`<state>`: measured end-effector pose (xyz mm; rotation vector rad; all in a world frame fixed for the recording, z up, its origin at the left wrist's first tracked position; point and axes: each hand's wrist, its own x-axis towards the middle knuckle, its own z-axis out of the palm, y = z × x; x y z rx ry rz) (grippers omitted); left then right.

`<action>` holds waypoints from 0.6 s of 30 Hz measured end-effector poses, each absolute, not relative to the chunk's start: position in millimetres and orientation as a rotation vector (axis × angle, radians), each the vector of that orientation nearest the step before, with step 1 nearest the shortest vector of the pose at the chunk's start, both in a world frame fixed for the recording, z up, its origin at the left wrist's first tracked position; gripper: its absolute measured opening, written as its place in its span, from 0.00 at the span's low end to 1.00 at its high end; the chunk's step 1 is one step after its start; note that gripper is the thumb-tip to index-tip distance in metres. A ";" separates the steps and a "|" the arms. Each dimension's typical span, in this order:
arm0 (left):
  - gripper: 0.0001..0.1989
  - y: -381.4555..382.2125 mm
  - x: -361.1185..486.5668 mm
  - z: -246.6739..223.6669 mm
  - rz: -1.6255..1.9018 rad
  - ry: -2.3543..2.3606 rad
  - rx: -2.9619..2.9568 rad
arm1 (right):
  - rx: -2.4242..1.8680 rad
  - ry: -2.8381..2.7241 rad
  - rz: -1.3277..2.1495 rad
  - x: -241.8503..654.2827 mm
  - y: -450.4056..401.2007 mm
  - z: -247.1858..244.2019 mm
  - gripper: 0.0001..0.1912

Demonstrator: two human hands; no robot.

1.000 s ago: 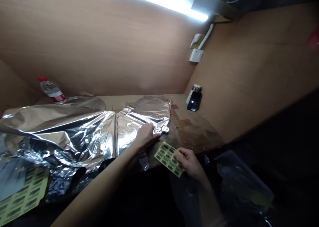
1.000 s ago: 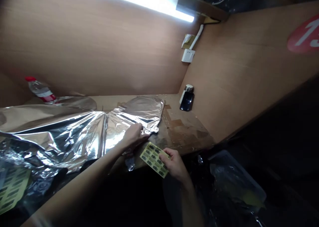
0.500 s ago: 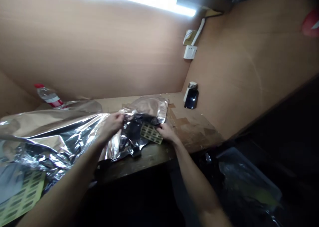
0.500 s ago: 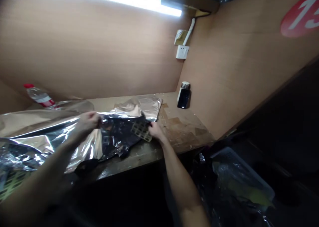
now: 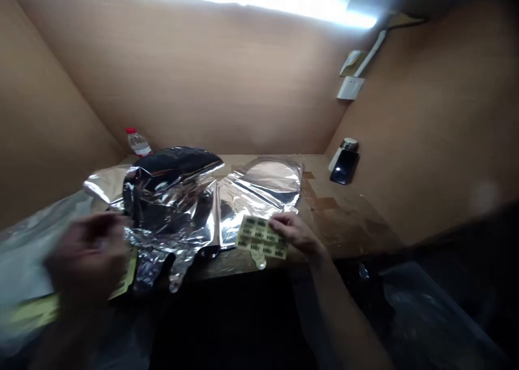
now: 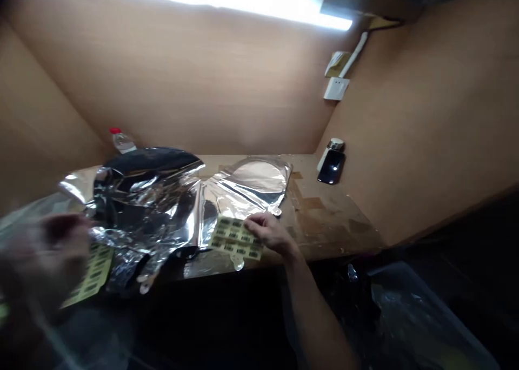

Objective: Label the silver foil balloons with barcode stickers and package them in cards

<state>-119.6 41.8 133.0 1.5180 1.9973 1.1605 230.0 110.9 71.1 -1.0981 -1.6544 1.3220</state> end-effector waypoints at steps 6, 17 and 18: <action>0.21 32.7 -44.3 84.8 0.962 1.197 1.292 | -0.928 -2.056 1.192 182.6 67.3 93.9 0.15; 0.22 37.6 -37.3 53.3 0.977 1.305 1.365 | -0.781 -2.136 0.375 171.7 52.6 53.0 0.09; 0.22 36.6 -37.8 53.0 0.946 1.322 1.425 | -0.812 -2.023 0.455 175.5 56.4 52.5 0.07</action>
